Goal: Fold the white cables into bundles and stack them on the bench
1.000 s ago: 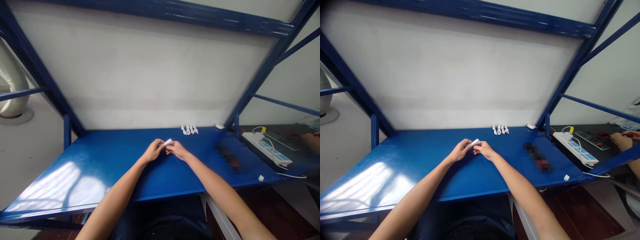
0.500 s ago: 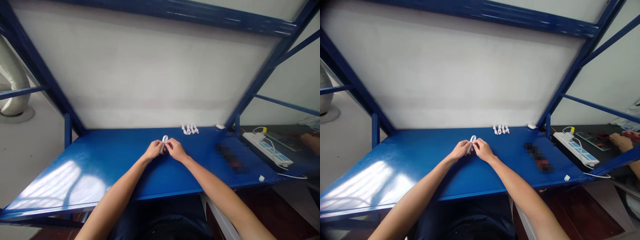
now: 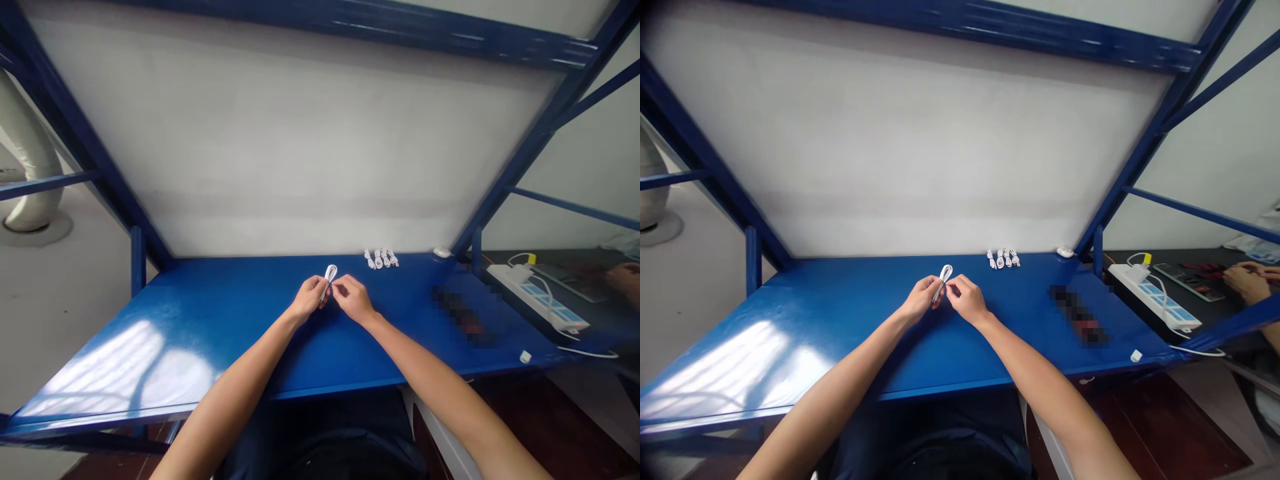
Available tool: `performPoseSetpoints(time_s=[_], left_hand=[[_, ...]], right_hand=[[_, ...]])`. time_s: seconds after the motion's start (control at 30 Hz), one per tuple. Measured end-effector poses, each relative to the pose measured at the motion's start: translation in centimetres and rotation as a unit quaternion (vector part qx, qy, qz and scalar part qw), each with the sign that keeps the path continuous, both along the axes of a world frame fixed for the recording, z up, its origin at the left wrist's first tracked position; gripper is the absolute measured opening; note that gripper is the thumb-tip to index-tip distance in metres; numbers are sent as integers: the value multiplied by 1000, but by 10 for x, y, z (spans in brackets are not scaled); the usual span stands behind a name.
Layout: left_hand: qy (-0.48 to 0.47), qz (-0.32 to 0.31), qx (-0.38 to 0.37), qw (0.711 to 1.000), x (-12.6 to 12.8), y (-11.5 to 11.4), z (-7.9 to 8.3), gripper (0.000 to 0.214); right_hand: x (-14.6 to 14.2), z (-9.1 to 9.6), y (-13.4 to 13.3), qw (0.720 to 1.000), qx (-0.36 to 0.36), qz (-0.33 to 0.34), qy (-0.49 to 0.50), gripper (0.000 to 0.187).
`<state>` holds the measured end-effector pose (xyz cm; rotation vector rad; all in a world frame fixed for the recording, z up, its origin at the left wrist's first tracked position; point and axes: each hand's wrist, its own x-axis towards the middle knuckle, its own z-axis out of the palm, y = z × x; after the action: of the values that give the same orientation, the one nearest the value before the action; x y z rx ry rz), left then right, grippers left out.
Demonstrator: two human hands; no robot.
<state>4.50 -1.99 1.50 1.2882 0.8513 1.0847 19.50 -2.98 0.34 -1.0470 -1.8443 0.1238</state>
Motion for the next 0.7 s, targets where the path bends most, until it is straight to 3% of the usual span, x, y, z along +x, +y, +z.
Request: performPoseSetpoints(time_s=[0.1,0.23,0.37,0.47,0.7], left_hand=[[5,-4,7,1000,-1,0,1,30],[53,3,47,997,-1,1,-3,32],[96,17,107,989,-2,2,-6,31],[127,23,154,980,-2,1,-6,30],[190,11,185,964,-5,-3,-2,26]], right_hand=[[1,1,4,976,-151,47,152,9],[2,2,8,862,-360,164,317,20],[4,3,7,779,-438,224,389,22],[5,4,7,749,-468,237,404,20],[4,2,9,726,-492,219,428,18]])
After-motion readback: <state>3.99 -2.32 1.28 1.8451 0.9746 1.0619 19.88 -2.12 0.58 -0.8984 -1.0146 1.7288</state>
